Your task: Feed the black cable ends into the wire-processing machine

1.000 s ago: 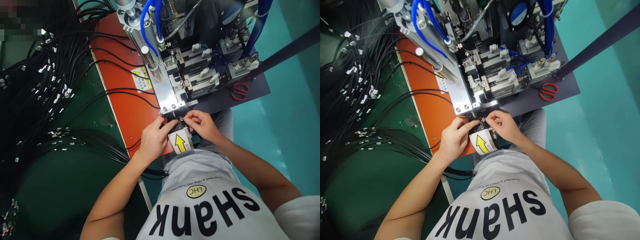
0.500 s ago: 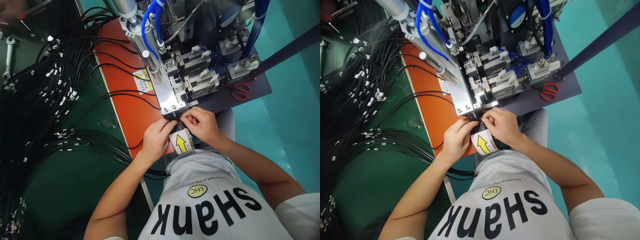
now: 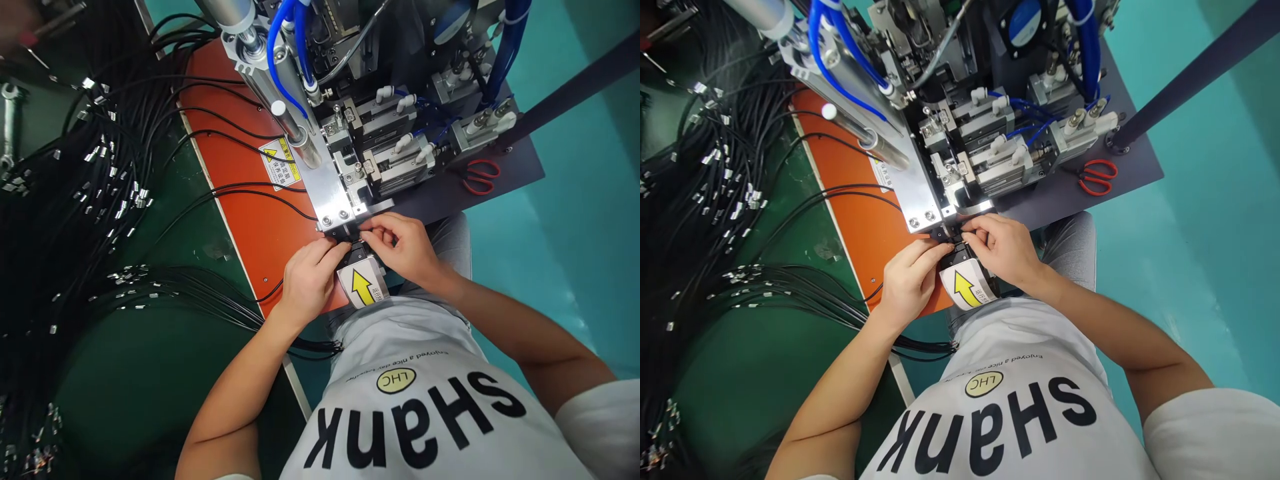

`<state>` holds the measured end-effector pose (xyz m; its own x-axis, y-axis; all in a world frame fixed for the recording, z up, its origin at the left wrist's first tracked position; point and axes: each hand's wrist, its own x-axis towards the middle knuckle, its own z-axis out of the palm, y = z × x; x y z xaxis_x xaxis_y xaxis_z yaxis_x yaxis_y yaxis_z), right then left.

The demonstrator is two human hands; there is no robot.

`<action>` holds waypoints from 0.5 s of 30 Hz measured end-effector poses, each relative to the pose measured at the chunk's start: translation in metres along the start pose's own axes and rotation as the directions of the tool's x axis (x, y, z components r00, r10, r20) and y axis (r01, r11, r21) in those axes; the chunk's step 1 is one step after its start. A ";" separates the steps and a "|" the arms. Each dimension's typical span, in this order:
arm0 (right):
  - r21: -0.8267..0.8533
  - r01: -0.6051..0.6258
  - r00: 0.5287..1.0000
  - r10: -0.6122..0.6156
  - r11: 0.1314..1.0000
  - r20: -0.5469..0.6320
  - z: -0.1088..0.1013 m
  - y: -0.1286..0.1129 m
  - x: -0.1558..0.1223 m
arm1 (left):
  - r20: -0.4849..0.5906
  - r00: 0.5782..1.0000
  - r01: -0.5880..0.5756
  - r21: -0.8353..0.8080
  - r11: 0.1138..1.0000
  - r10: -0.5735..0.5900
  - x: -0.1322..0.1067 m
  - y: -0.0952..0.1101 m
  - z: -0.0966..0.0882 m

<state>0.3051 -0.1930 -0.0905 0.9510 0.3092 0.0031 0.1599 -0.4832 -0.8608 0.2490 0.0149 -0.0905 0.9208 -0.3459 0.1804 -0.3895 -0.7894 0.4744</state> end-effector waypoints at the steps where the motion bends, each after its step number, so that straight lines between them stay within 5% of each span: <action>1: -0.006 0.013 1.000 -0.013 1.000 0.004 0.000 -0.001 0.001 | 0.000 1.000 -0.005 0.011 1.000 0.005 0.000 0.000 0.000; 7: -0.059 0.039 0.999 -0.038 0.998 0.011 -0.001 -0.001 0.001 | -0.007 0.999 -0.035 0.056 0.998 0.035 -0.001 -0.001 0.001; 15: 0.132 -0.309 0.938 0.279 0.942 0.207 0.005 0.012 0.009 | 0.015 0.999 -0.033 -0.014 0.999 0.033 0.001 -0.002 -0.002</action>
<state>0.3140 -0.1919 -0.1034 0.8818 0.3243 -0.3425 -0.1786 -0.4427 -0.8787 0.2511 0.0169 -0.0889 0.9071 -0.3791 0.1831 -0.4190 -0.7707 0.4801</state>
